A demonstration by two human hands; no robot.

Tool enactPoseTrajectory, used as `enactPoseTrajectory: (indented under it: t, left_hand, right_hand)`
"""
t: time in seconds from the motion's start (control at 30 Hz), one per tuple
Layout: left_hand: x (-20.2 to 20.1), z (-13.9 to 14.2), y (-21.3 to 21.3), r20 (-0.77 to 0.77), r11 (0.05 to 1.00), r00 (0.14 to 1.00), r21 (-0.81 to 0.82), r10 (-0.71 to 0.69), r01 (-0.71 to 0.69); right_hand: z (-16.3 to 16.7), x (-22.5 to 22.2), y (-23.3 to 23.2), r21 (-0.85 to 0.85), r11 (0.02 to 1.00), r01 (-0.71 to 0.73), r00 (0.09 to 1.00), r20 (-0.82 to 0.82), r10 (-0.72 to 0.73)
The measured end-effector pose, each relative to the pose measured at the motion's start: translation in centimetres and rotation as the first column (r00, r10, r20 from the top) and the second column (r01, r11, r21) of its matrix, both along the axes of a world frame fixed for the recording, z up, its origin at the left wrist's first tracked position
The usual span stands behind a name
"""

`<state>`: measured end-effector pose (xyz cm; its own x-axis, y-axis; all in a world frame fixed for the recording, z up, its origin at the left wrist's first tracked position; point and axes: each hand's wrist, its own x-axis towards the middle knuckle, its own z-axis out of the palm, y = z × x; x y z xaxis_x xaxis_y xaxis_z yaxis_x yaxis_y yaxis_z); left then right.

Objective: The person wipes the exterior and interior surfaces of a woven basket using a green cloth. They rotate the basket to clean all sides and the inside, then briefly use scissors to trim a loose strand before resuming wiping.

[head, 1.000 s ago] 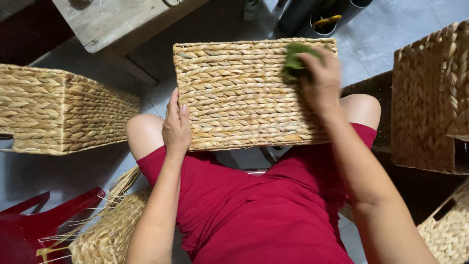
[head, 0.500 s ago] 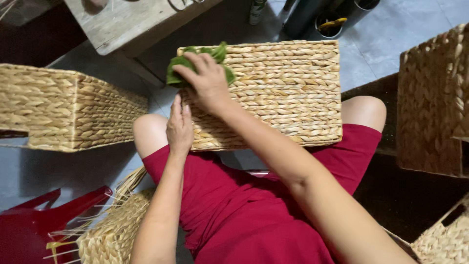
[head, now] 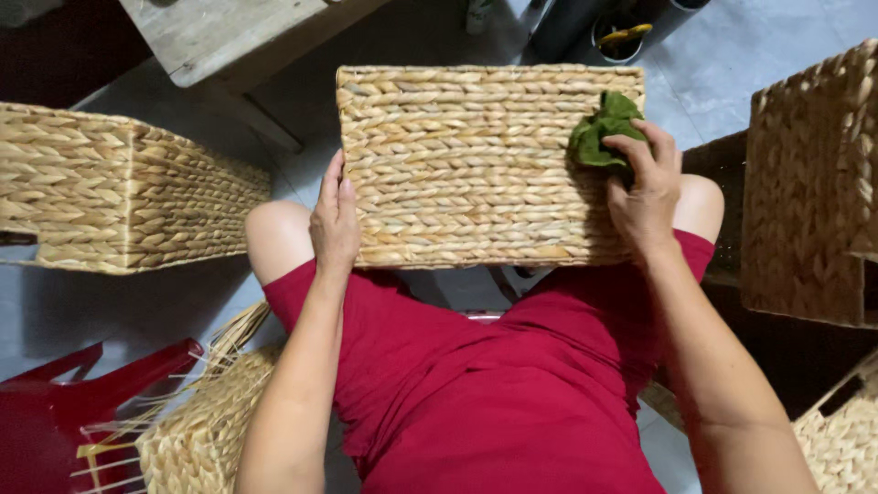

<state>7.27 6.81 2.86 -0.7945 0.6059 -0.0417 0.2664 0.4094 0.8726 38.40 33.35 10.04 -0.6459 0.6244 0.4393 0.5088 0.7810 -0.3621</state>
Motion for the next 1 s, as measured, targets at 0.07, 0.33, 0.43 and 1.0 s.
enactPoseTrajectory:
  t: [0.07,0.33,0.43,1.0]
  left_hand:
    - [0.1,-0.1,0.0,-0.005,0.999,1.0,0.035,-0.009,0.009]
    - [-0.5,-0.9,-0.2,0.158,0.99,0.987,0.137,0.004,-0.026]
    - [-0.6,-1.4,-0.3,0.339,0.912,0.937,0.405,-0.088,-0.06]
    - [-0.5,-2.9,0.2,0.399,0.845,0.9,0.53,-0.173,-0.072]
  right_hand:
    - [-0.9,-1.2,-2.1,-0.037,0.998,-0.047,0.998,-0.037,0.046]
    - [-1.3,-17.4,-17.2,-0.124,0.874,-0.47,0.88,0.007,0.475]
    - [-1.6,-17.6,-17.5,-0.08,0.854,-0.513,0.857,0.014,0.516]
    - [-0.3,-0.6,-10.4,-0.088,0.968,-0.235,0.958,0.149,0.246]
